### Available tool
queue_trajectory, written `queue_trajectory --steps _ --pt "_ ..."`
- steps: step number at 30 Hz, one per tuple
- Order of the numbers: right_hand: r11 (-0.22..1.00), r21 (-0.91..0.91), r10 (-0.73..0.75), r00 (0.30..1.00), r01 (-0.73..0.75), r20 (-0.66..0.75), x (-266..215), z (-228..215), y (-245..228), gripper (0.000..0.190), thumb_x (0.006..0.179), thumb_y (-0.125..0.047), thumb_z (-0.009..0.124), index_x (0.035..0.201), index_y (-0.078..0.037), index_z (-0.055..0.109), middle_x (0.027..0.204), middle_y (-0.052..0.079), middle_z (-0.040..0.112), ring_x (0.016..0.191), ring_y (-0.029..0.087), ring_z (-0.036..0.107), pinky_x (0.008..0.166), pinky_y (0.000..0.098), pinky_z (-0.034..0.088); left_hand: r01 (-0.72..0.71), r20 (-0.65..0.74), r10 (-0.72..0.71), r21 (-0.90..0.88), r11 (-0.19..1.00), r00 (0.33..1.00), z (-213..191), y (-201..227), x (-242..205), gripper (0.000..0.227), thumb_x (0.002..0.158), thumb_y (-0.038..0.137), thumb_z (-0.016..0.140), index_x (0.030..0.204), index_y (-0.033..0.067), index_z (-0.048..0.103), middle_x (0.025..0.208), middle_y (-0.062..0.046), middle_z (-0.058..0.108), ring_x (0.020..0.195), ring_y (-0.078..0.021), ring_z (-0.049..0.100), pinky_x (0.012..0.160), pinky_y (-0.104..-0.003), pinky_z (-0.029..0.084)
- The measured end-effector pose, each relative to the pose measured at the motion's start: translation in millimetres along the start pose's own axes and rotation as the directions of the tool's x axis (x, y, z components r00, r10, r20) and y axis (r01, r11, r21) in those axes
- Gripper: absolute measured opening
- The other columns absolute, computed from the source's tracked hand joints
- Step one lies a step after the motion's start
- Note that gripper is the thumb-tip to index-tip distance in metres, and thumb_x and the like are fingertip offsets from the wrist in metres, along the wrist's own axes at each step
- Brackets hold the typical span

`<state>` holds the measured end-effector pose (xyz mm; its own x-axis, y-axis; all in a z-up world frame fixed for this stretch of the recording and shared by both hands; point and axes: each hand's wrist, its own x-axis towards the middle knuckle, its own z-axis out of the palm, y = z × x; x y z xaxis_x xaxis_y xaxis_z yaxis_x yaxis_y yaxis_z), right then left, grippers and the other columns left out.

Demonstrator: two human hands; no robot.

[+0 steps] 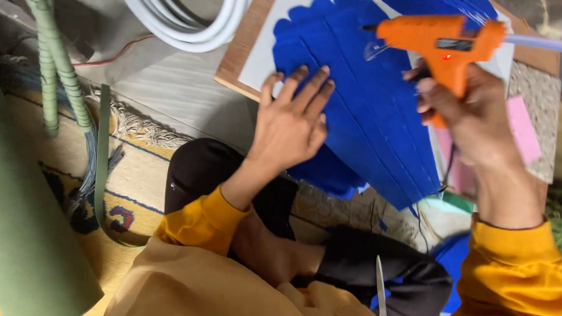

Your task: Assembling a decorative fan by gluing blue fabric strips onto a base using a hot glue gun.

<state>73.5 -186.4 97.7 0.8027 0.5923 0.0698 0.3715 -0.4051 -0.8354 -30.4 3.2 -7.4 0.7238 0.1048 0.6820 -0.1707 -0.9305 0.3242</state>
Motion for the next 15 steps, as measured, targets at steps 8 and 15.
queue_trajectory --steps 8,15 --pt "0.996 0.075 0.031 0.994 -0.038 0.101 46 42 0 0.011 0.092 -0.009 0.054 0.099 0.0 0.055 0.066 0.002 0.048 0.051 0.005 0.044 0.04 0.0137 0.036 0.043 0.017 -0.042 -0.073 0.996 0.999 1 -3 -1 0.042 0.079 0.021 0.046 0.117 0.0078 0.056 0.123 -0.01 0.052 0.114 -0.0248 0.044 0.096 -0.042 0.026" --pt "0.99 -0.111 -0.071 0.993 0.081 0.096 48 60 -4 0.015 0.095 -0.007 0.051 0.102 0.006 0.052 0.078 0.009 0.054 0.049 0.009 0.043 0.042 0.0181 0.038 0.056 0.02 -0.054 -0.099 0.994 0.998 2 -6 -2 0.041 0.077 0.021 0.05 0.116 0.0075 0.056 0.124 -0.01 0.05 0.114 -0.0244 0.045 0.096 -0.041 0.026"
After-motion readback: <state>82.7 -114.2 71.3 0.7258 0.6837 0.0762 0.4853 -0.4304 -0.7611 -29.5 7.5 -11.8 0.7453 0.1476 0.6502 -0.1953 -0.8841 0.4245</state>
